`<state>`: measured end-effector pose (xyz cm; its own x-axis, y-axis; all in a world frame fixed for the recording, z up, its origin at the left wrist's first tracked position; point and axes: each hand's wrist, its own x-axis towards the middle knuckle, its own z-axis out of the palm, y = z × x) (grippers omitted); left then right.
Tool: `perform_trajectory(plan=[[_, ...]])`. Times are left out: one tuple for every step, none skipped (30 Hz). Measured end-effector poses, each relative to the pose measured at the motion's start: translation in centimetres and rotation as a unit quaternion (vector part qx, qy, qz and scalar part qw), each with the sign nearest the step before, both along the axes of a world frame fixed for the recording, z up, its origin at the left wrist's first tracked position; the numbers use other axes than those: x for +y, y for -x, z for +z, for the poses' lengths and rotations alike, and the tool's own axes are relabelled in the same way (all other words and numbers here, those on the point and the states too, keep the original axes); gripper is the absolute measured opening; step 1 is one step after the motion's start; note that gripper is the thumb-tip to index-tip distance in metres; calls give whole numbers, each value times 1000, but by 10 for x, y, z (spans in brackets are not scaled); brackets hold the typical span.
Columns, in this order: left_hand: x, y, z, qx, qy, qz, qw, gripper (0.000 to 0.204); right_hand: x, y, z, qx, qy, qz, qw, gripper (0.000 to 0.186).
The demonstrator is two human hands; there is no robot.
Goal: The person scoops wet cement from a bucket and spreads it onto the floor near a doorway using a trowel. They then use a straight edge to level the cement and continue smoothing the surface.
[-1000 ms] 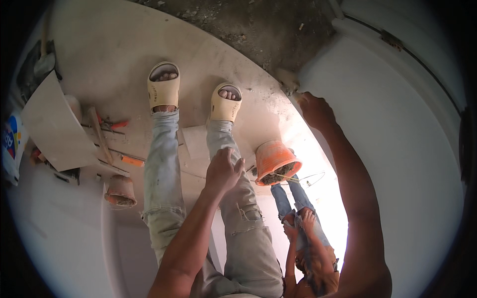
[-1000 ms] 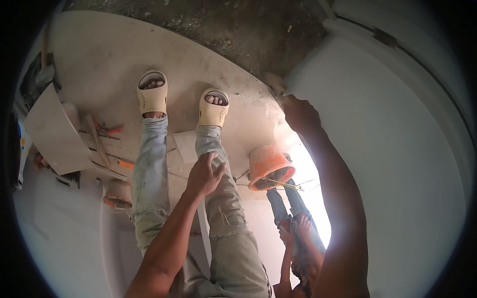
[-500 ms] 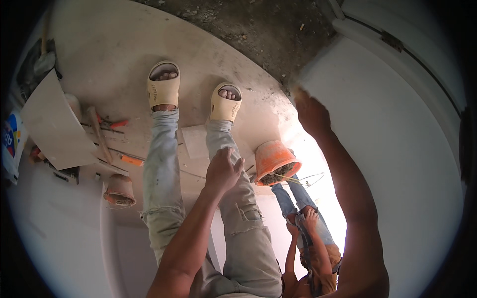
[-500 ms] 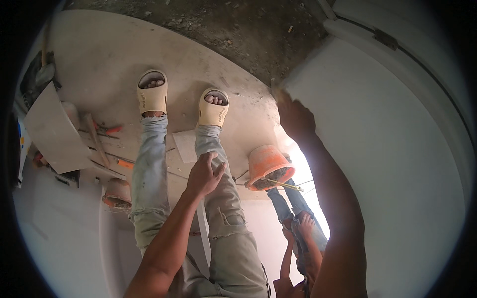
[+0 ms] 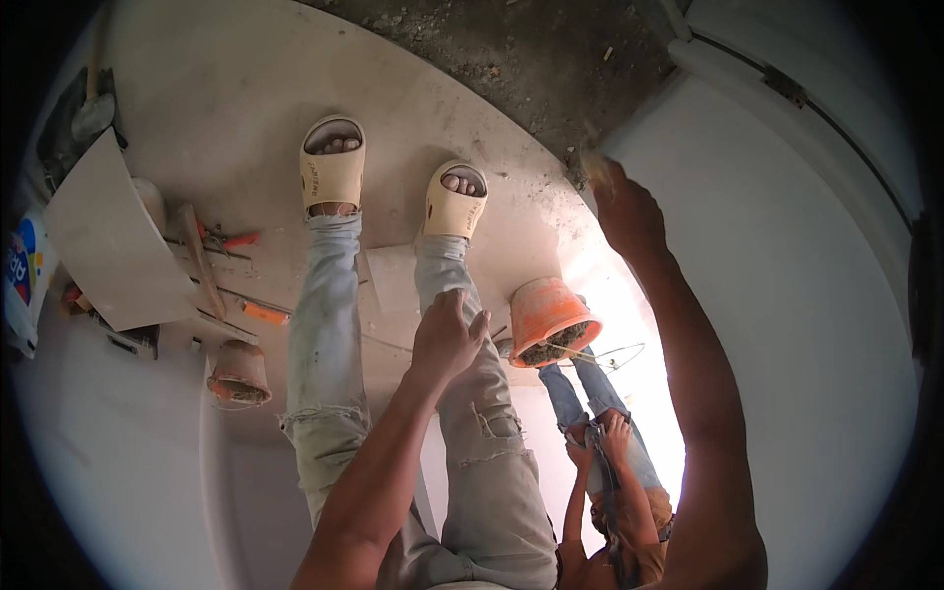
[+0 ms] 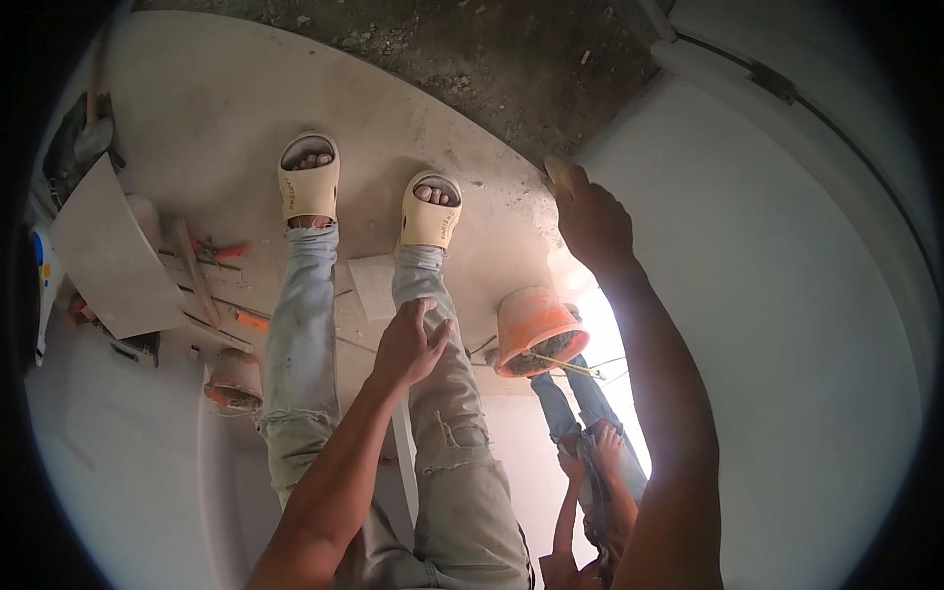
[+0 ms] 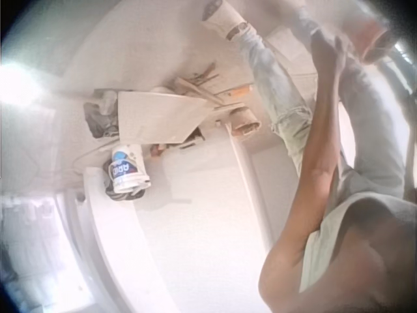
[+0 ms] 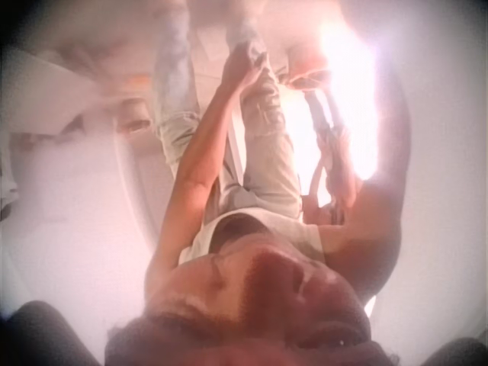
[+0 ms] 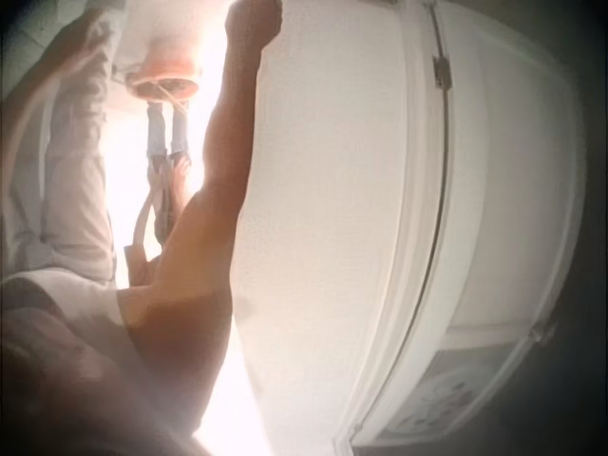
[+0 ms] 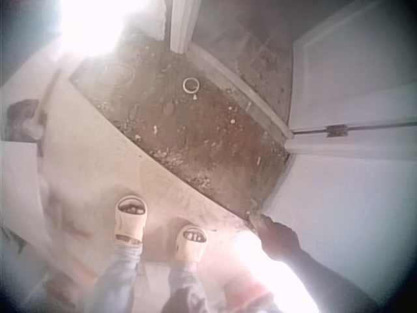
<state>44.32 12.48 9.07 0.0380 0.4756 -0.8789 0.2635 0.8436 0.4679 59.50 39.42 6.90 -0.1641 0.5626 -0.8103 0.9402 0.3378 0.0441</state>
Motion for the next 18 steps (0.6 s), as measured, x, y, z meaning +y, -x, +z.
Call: perform_trajectory(plan=[[-1, 0, 1, 1, -1, 3, 1000, 48, -7, -1, 5, 100, -47, -13, 994, 39], [0, 1, 1, -1, 2, 1, 1000, 48, -8, 0, 8, 197, -98, -27, 975, 39], [2, 2, 3, -3, 5, -3, 1000, 48, -13, -14, 1, 80, -30, -17, 996, 39], [4, 3, 4, -5, 7, -6, 1000, 48, -21, -39, -12, -37, 39, -8, 999, 39], [5, 3, 3, -7, 10, -6, 1000, 48, -17, -33, -15, -152, 107, 5, 983, 39], [5, 4, 3, -9, 13, -5, 1000, 47, -8, -30, -14, -139, 123, 23, 982, 39], [7, 4, 2, -11, 17, -5, 1000, 47, 0, -26, -12, -95, 86, 0, 992, 38], [2, 2, 5, -6, 15, 3, 1000, 47, 3, -8, 0, -51, 55, -22, 997, 38], [2, 1, 3, -1, 8, 9, 1000, 47, 4, 2, 7, -7, 20, -44, 999, 38], [1, 0, 2, 4, 2, 16, 1000, 47, 0, -1, 8, 58, -34, -28, 997, 37], [1, 1, 1, 1, 4, 12, 1000, 47, -8, -7, 7, 123, -89, -13, 988, 37], [3, 1, 2, -1, 5, 7, 1000, 47, -15, -15, 4, 187, -144, 2, 972, 37], [3, 2, 2, -4, 7, 2, 1000, 47, -19, -27, -6, 76, -55, 18, 995, 37], [4, 2, 1, -7, 3, 5, 1000, 47, -17, -29, -13, -38, 33, 34, 998, 38], [2, 2, 1, -10, -2, 8, 1000, 47, -14, -30, -17, -150, 121, 48, 980, 38], [2, 2, 0, -13, -6, 11, 1000, 47, -6, -34, -18, -177, 118, 72, 975, 39], [4, 4, -2, -7, 4, 16, 1000, 48, 1, -14, -13, -125, 82, 48, 988, 39], [5, 5, 1, -8, 16, 20, 1000, 48, 2, 2, -1, -79, 49, 21, 995, 39]])
